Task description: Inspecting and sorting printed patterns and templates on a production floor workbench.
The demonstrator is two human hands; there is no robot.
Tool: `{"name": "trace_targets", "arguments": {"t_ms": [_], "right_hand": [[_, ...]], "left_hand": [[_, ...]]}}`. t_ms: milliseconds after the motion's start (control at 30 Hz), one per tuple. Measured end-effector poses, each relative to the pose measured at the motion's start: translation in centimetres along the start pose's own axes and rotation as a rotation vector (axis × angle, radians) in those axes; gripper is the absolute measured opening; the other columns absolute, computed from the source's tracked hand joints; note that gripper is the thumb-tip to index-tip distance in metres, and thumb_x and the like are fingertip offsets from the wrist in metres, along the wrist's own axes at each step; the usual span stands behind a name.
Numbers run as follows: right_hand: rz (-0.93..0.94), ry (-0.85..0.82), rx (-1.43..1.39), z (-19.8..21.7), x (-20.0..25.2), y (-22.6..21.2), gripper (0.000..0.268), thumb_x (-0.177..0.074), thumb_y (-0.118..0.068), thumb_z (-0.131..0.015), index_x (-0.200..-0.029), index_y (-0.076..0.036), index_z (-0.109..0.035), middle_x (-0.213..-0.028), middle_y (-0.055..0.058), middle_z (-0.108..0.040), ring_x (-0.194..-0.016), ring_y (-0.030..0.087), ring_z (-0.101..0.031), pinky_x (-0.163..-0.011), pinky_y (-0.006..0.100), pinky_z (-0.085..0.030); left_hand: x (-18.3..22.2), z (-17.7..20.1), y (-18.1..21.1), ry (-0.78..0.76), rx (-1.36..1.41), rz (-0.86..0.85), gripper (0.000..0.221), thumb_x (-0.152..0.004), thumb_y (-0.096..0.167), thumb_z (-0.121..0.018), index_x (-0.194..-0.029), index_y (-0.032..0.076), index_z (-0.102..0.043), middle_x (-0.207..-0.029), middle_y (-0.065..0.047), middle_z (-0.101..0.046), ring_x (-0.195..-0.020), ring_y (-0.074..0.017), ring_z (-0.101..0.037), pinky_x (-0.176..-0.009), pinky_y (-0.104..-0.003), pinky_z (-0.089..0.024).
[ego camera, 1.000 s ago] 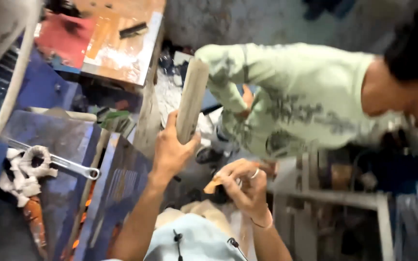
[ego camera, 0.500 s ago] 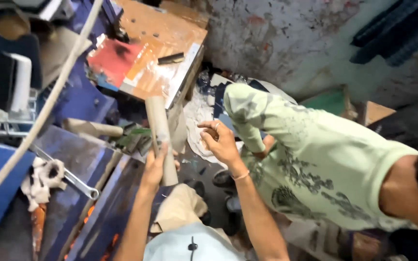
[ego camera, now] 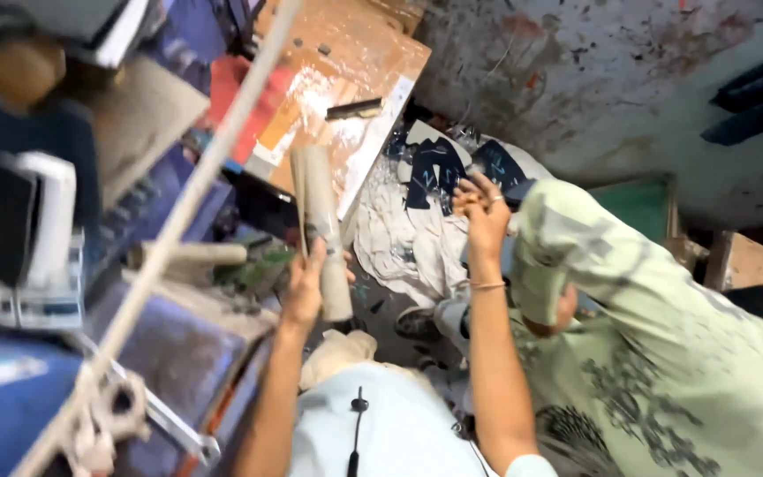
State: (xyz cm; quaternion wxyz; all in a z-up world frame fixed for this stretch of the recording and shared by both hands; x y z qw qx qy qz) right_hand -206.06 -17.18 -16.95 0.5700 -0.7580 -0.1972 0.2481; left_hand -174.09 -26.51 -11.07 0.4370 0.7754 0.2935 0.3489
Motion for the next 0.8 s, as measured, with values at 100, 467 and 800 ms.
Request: {"name": "trace_targets", "arguments": {"t_ms": [100,467,800], "right_hand": [[-0.181,0.192,0.069,1.1,-2.2,1.0,0.032,-0.102,-0.009,-0.055,-0.133,0.0,-0.057,-0.114,0.013,-0.072,-0.083,0.012,-0.07,-0.071,0.03,-0.061],[-0.37,0.425,0.085,3.6,-12.3,9.4,0.042,-0.108,-0.04,-0.053,-0.097,-0.002,-0.068,-0.069,0.002,-0.05,-0.054,0.01,-0.053,-0.046,0.03,-0.055],[-0.562,0.054,0.065,1.9,-19.5,18.5,0.015,-0.098,-0.019,-0.063,-0.104,-0.006,-0.07,-0.076,-0.002,-0.063,-0.057,0.006,-0.05,-0.045,0.024,-0.038]], "left_hand": [[0.3,0.6,-0.3,0.015,-0.023,-0.027,0.045,-0.104,0.043,-0.052,-0.12,0.001,-0.06,-0.094,-0.011,-0.07,-0.071,-0.0167,-0.069,-0.063,-0.032,-0.057],[3.3,2.2,0.1,0.206,-0.094,0.103,0.046,-0.101,0.04,-0.049,-0.125,0.001,-0.054,-0.098,-0.012,-0.071,-0.07,-0.0204,-0.068,-0.061,-0.034,-0.056],[-8.6,1.7,0.3,0.299,-0.177,0.131,0.065,-0.101,0.058,-0.043,-0.111,-0.003,-0.064,-0.077,-0.013,-0.071,-0.066,-0.0192,-0.066,-0.062,-0.033,-0.054]]}}
Point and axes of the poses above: each hand's wrist, its own x-axis away from the middle knuckle, its own z-axis out of the back of the hand, y = z × x, the point moved 3 cm from there along -x, towards the middle knuckle
